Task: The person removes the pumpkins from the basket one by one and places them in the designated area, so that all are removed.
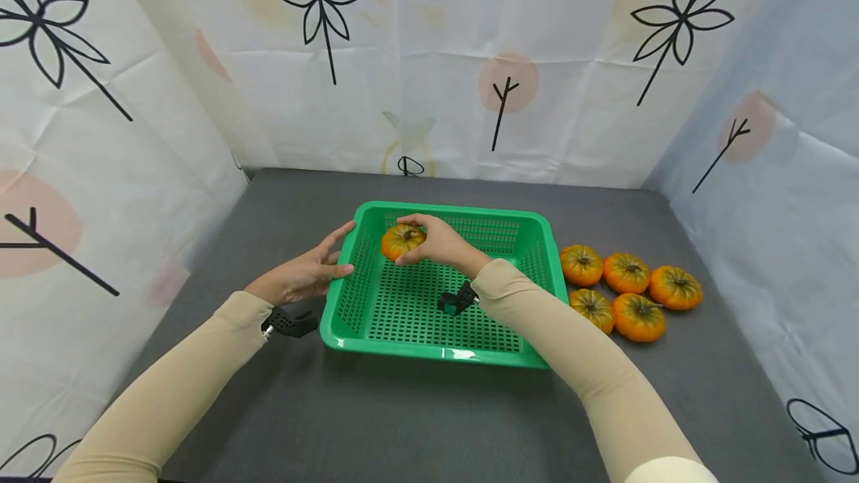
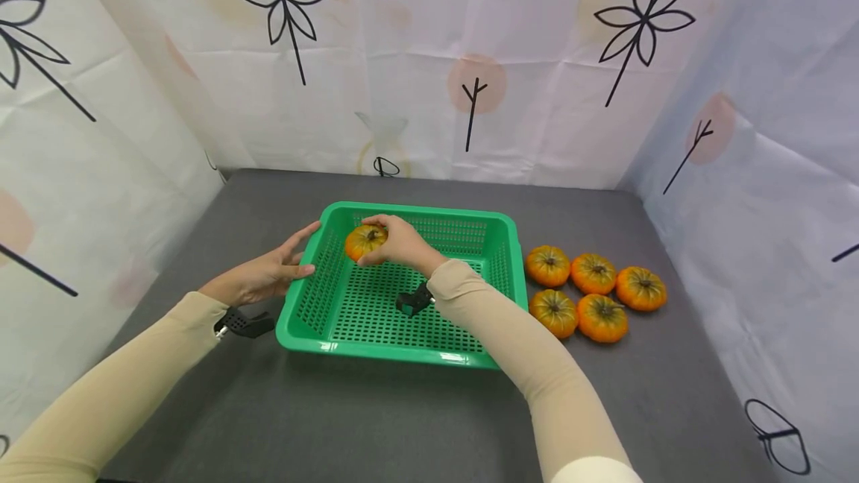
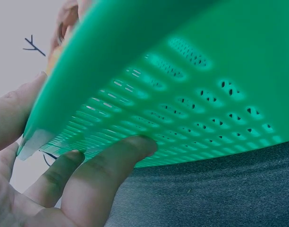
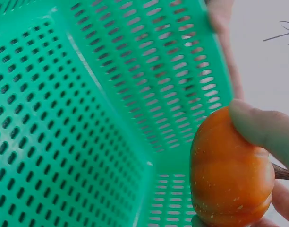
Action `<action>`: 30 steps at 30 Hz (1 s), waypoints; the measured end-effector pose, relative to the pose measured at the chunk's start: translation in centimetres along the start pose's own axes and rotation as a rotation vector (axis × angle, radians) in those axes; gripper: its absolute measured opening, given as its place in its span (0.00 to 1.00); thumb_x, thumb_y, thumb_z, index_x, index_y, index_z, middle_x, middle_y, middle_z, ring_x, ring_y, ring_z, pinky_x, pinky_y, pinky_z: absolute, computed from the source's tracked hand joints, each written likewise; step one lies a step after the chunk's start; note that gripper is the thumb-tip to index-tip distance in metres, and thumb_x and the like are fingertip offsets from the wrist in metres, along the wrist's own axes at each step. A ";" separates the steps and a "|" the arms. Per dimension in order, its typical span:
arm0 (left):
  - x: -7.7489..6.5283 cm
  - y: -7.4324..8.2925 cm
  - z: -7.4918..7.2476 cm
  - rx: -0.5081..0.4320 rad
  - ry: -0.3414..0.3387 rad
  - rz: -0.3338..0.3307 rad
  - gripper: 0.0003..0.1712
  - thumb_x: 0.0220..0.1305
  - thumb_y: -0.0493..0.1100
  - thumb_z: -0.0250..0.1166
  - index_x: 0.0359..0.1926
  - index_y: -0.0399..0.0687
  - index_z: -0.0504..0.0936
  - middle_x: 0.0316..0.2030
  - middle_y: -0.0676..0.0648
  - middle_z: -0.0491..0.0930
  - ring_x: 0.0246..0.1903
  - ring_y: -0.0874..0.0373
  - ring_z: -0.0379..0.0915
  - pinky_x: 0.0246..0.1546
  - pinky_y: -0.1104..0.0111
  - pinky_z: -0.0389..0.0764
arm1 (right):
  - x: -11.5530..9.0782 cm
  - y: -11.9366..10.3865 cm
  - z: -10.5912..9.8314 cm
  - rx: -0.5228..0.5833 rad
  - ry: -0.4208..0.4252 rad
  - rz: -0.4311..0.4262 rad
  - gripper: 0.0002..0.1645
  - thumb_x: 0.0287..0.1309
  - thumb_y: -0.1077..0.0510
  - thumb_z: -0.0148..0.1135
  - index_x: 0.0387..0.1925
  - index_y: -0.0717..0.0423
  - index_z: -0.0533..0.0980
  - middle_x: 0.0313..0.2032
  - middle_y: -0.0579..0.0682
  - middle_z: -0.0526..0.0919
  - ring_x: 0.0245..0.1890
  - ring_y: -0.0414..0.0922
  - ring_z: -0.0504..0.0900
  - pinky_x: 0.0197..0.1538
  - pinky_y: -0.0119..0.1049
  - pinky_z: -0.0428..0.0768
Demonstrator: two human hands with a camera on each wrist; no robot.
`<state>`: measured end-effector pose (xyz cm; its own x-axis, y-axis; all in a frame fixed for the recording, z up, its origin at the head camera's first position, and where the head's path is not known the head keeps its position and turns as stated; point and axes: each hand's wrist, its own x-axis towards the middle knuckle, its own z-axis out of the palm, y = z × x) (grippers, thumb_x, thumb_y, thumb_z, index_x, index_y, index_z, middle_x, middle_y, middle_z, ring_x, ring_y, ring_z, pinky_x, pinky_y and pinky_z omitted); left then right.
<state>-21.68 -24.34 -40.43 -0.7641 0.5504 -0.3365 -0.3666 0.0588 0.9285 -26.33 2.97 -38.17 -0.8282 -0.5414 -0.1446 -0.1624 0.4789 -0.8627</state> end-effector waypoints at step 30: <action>-0.3 0.2 0.3 -0.014 0.019 0.000 0.55 0.69 0.35 0.59 0.74 0.80 0.31 0.74 0.39 0.46 0.61 0.36 0.69 0.52 0.45 0.78 | -9.0 -0.8 -7.8 0.021 0.211 -0.006 0.45 0.46 0.55 0.78 0.66 0.41 0.68 0.68 0.47 0.63 0.62 0.56 0.67 0.57 0.50 0.78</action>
<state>-21.36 -24.28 -40.06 -0.7740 0.5347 -0.3392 -0.3734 0.0472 0.9265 -22.92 12.85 -32.45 -0.9218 -0.3859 -0.0369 -0.1578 0.4606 -0.8735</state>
